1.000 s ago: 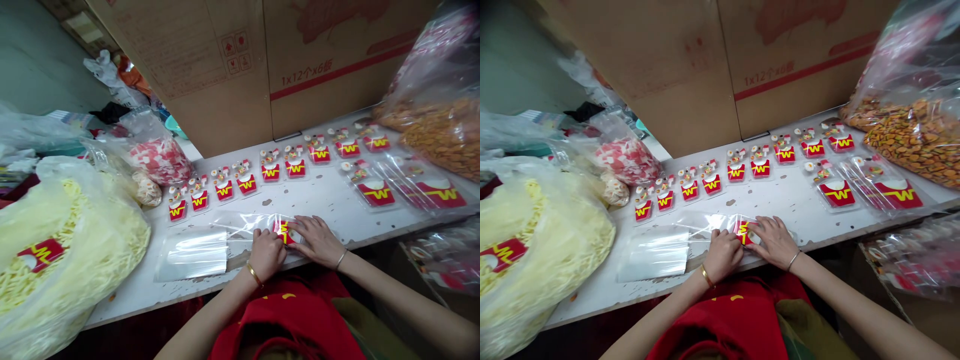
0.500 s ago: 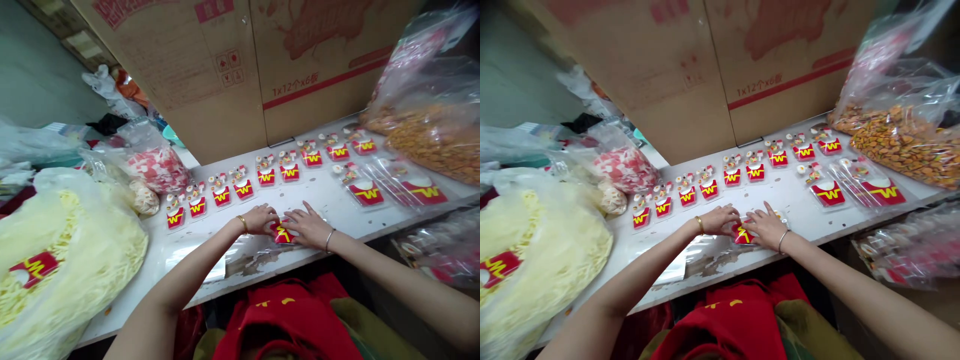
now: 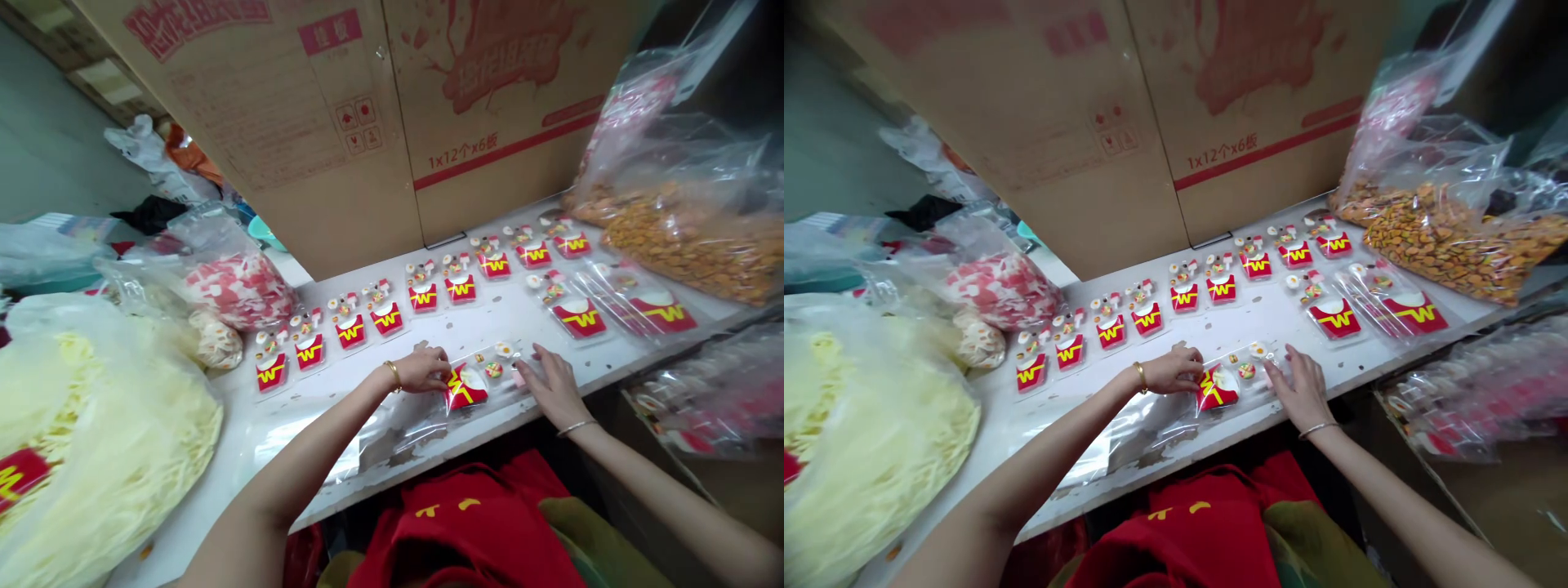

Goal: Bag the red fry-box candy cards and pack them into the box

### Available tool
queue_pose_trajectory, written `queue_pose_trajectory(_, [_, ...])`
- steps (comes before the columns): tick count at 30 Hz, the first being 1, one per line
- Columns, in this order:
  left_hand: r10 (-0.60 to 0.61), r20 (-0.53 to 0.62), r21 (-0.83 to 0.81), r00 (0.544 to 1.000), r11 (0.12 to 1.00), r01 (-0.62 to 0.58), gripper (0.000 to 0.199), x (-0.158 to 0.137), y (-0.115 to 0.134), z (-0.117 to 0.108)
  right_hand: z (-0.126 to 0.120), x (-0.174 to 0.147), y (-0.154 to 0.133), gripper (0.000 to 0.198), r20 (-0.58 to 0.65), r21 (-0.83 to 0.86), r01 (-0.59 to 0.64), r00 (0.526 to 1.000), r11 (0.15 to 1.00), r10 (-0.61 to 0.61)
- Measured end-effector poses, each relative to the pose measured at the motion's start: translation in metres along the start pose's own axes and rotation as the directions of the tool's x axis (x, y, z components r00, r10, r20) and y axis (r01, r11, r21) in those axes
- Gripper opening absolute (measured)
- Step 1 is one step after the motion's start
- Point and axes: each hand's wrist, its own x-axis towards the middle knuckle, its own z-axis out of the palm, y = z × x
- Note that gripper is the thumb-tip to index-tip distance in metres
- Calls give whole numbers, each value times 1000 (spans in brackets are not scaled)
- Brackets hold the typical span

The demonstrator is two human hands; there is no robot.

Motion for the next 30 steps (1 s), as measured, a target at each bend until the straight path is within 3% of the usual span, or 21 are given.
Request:
queue_pose_trajectory(2, [26, -62, -103, 998, 994, -32, 13, 3, 1, 5, 4, -6, 5, 56, 42, 215, -128, 992, 968, 122])
queue_pose_trajectory(4, [43, -124, -191, 991, 979, -66, 12, 10, 4, 9, 9, -5, 0, 51, 86, 375, -181, 983, 909, 161])
queue_pose_trajectory(9, [-16, -277, -299, 961, 952, -71, 15, 33, 13, 11, 16, 3, -30, 46, 188, 457, -156, 979, 876, 76])
queue_pose_trajectory(14, [-36, -341, -364, 939, 926, -97, 15, 48, 16, 4, 16, 5, -50, 40, 309, 514, -126, 950, 849, -46])
queue_pose_trajectory(20, [-107, -279, -542, 954, 838, -65, 20, 56, 20, -12, 17, 16, -55, 28, 197, 433, -24, 978, 901, -69])
queue_pose_trajectory(24, [-165, -270, -670, 949, 740, -62, 29, 63, 23, -22, 7, 32, -66, 23, 122, 353, 108, 980, 930, -160])
queue_pose_trajectory(30, [-233, -347, -776, 908, 616, -139, 35, 75, 25, -32, -4, 61, -78, 22, -14, -48, 393, 919, 918, -394])
